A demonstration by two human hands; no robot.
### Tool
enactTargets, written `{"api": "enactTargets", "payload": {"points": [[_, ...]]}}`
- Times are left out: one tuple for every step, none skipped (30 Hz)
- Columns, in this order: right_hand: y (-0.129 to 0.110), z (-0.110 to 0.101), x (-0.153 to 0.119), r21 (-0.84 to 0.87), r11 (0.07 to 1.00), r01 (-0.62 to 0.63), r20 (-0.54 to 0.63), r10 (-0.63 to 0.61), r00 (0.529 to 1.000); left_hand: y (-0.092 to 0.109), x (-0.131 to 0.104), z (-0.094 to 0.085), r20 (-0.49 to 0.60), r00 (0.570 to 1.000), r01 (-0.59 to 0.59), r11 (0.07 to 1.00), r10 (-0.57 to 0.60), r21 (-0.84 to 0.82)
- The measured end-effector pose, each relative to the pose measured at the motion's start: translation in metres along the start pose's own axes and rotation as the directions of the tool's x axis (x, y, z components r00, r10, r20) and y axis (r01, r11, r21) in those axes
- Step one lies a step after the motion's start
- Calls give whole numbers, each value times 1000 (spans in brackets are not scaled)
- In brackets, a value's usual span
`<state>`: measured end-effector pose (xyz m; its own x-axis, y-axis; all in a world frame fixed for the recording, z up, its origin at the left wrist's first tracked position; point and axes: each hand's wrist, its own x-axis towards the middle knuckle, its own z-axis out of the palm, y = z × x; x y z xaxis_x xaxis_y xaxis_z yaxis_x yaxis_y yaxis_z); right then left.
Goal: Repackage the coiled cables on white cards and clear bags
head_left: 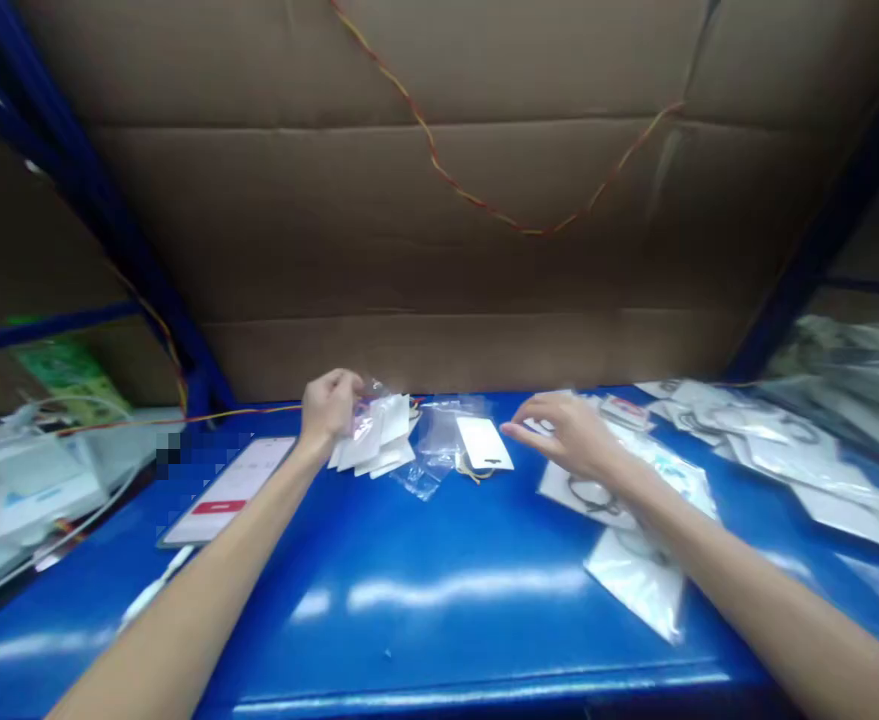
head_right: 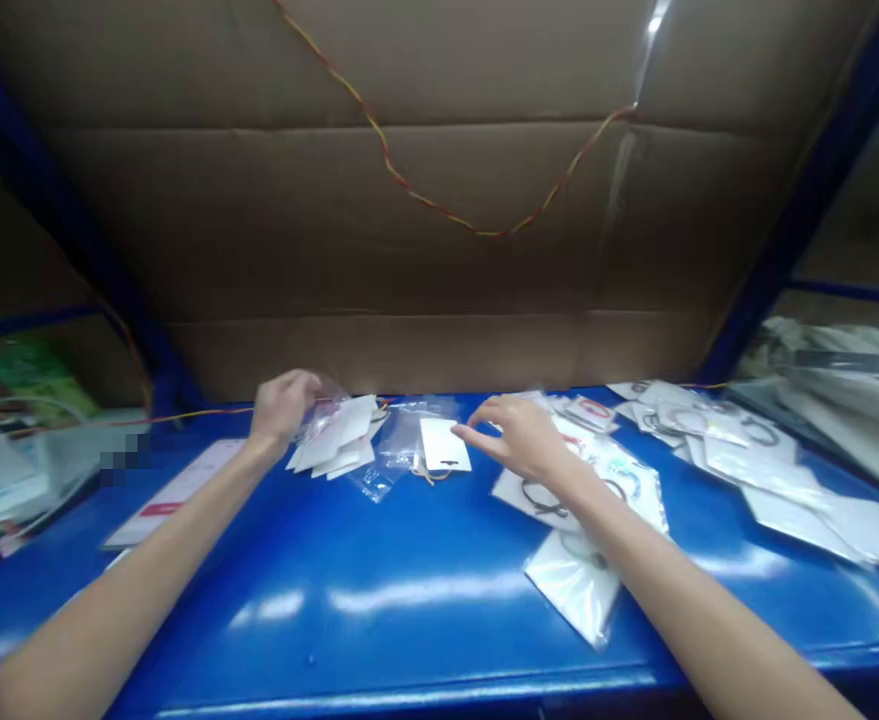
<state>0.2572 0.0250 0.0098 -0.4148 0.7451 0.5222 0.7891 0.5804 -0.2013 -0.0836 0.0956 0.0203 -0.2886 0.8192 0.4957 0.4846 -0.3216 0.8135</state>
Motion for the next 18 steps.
{"api": "enactTargets", "payload": {"points": [[3, -4, 0, -23, 999, -39, -20, 39, 999, 2, -1, -2, 35, 999, -27, 999, 26, 36], [7, -8, 0, -49, 995, -84, -37, 82, 996, 3, -2, -3, 69, 996, -54, 996, 49, 69], [11, -12, 0, -80, 988, -132, -50, 128, 991, 3, -2, -5, 105, 992, -81, 992, 70, 101], [15, -16, 0, -114, 977, -181, -54, 176, 983, 3, -3, -5, 140, 986, -113, 984, 94, 136], [19, -19, 0, -148, 963, -227, -51, 222, 974, 2, -3, -6, 171, 978, -151, 974, 121, 169], [22, -22, 0, -178, 948, -264, -44, 260, 965, -1, -3, -5, 198, 969, -188, 963, 150, 192], [26, -24, 0, -204, 935, -289, -37, 288, 957, -3, -2, -4, 217, 962, -210, 958, 167, 193], [29, -25, 0, -224, 926, -303, -28, 305, 952, -7, -1, -2, 224, 959, -213, 961, 172, 177], [32, -26, -1, -234, 923, -306, -17, 311, 950, -10, 0, 0, 223, 961, -198, 969, 163, 147], [35, -26, -1, -236, 924, -301, -4, 309, 951, -14, 2, 2, 214, 967, -164, 981, 139, 107], [37, -26, -1, -234, 927, -293, 8, 303, 953, -17, 3, 4, 201, 974, -123, 990, 107, 67], [38, -25, -2, -232, 930, -286, 18, 298, 954, -20, 5, 5, 187, 979, -90, 995, 81, 38], [39, -24, -2, -232, 932, -279, 28, 293, 956, -22, 6, 6, 166, 984, -67, 998, 63, 18], [39, -23, -2, -232, 933, -276, 33, 291, 956, -23, 8, 6, 137, 989, -54, 999, 54, 2], [39, -22, -3, -229, 935, -272, 32, 286, 958, -24, 10, 6, 105, 994, -42, 999, 44, -17], [38, -20, -3, -220, 940, -262, 27, 274, 961, -25, 11, 5, 68, 997, -33, 999, 35, -37], [37, -19, -2, -205, 949, -241, 23, 251, 968, -25, 12, 4, 33, 999, -27, 998, 28, -56], [34, -18, -2, -179, 962, -208, 20, 215, 976, -24, 13, 3, 5, 1000, -23, 997, 23, -77]]}}
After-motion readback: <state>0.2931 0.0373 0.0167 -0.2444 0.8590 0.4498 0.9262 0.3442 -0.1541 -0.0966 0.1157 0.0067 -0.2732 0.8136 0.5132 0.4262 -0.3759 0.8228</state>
